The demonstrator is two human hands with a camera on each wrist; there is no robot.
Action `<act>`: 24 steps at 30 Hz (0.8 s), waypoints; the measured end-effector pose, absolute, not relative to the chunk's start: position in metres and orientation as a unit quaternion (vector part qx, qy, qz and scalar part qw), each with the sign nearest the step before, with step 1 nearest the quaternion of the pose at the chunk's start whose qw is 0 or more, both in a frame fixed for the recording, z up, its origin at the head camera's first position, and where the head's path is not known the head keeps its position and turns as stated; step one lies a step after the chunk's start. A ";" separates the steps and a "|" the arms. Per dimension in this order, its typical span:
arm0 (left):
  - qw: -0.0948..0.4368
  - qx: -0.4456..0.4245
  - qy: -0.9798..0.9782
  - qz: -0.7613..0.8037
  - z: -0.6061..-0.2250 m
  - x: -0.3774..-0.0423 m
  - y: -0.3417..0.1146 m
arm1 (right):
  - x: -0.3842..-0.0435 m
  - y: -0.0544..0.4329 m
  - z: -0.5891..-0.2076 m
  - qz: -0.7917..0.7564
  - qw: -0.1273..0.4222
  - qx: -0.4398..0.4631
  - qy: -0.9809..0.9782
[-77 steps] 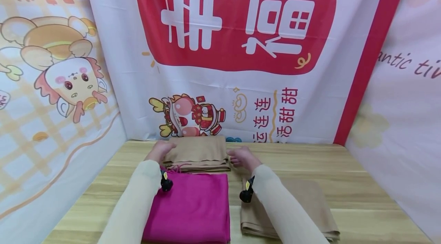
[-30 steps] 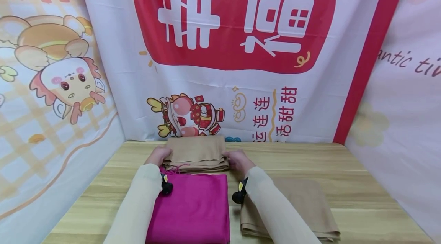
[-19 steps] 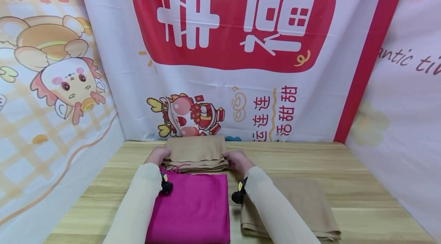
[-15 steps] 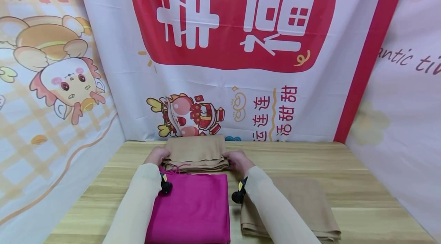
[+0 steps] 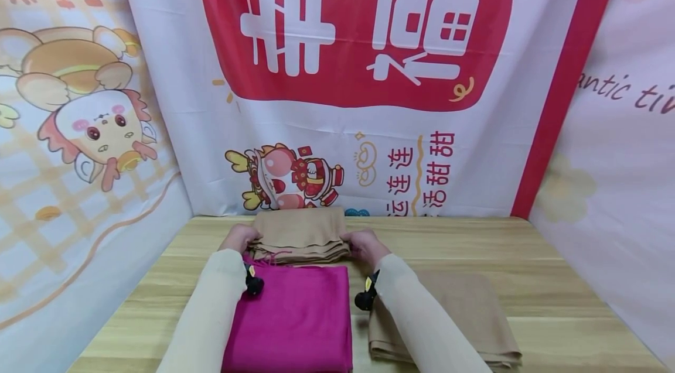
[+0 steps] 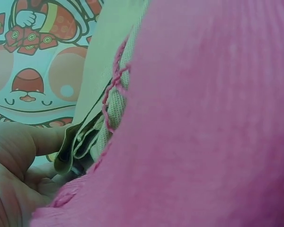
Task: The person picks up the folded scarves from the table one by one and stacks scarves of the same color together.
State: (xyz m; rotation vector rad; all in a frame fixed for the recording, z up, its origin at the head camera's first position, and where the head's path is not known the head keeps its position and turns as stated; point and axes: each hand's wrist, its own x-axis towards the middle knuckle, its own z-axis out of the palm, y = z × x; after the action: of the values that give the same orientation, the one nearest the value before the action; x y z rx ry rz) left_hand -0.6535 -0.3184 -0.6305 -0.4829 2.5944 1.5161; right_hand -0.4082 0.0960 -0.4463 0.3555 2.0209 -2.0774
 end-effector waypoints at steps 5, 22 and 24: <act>0.053 -0.186 0.817 0.543 -0.500 -0.519 -0.251 | -0.411 0.095 -0.446 -0.727 0.113 0.132 0.664; 0.044 -0.187 0.700 0.688 -0.398 -0.417 -0.205 | -0.416 0.096 -0.445 -0.738 0.088 0.118 0.658; 0.044 -0.184 0.692 0.697 -0.395 -0.417 -0.204 | -0.417 0.097 -0.443 -0.753 0.084 0.117 0.642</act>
State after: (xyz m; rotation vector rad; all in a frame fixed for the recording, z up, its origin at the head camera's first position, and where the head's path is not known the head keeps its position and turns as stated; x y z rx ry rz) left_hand -0.4172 -0.2043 -0.3952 -0.5618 2.1152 2.1286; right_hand -0.4166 0.0966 -0.4433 0.3484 1.9149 -2.2473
